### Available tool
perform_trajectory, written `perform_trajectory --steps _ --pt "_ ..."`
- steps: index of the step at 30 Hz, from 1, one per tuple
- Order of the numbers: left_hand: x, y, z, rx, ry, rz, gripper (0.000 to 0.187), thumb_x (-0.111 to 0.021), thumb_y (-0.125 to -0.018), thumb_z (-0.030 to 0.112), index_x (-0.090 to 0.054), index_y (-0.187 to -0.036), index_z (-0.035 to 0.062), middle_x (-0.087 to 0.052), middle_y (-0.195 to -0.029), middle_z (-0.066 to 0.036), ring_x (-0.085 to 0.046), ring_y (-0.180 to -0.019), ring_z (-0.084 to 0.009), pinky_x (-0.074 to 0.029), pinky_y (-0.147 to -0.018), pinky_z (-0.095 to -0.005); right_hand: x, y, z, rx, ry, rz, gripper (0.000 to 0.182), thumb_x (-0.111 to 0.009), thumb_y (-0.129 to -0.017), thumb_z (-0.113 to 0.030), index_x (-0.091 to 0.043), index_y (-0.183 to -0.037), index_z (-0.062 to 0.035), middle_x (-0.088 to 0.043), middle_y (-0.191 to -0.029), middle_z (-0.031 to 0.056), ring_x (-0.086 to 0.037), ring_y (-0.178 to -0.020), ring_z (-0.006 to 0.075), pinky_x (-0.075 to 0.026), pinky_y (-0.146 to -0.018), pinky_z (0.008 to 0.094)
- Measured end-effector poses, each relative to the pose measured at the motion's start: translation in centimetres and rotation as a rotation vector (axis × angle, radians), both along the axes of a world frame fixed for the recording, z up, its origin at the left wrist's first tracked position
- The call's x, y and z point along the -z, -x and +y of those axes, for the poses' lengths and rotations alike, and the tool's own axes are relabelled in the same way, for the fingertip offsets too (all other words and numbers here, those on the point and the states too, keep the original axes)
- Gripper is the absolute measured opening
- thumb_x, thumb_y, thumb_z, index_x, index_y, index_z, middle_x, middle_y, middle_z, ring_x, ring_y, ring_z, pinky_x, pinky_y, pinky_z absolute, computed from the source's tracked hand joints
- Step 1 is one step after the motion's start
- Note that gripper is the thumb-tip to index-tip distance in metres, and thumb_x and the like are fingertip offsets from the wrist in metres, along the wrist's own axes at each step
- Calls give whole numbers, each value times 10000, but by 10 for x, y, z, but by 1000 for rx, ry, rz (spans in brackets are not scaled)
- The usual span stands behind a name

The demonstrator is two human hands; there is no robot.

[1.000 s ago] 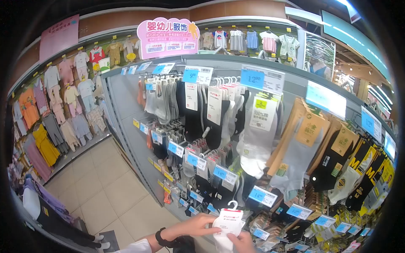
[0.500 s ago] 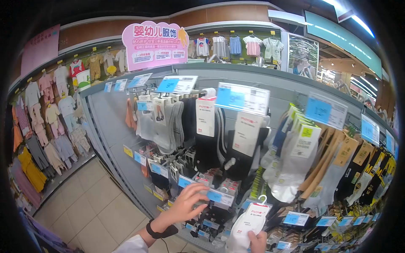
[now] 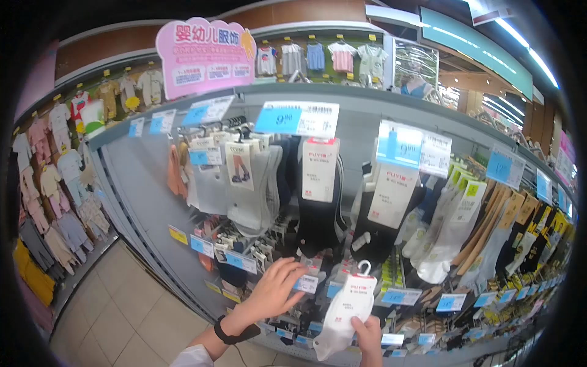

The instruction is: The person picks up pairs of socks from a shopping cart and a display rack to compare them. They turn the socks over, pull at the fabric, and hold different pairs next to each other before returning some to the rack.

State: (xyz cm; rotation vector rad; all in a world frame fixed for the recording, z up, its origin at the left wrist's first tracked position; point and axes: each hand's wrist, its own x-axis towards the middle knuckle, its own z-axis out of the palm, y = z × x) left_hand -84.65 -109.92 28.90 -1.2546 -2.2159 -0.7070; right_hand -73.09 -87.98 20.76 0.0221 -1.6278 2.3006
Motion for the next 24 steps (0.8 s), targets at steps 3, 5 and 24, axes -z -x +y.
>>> perform_trajectory --steps 3,5,24 --pt "-4 0 1 -17 35 35 497 -617 -670 147 -409 -1101 18 -411 -1102 -132 -348 -1084 -323 -295 -926 -443 -5 8 -2 19 -39 -4 223 -527 -784 -104 -568 -917 70 -597 -874 89 -550 -767 138 -424 -689 260" --pt "-6 -1 2 -36 66 54 497 -612 -659 124 -405 -1097 11 -403 -1116 -126 -334 -1094 -340 -269 -931 -490 -14 12 -3 48 -37 -20 220 -525 -790 -115 -574 -908 65 -600 -850 79 -547 -751 126 -424 -675 254" --pt "-38 83 31 293 -551 -689 787 -596 -757 191 -56 -1295 -7 -239 -1288 -219 -297 -1179 -296 -257 -956 -376 -42 4 12 232 -112 131 226 -516 -806 -109 -557 -931 76 -601 -858 91 -549 -739 110 -426 -658 230"
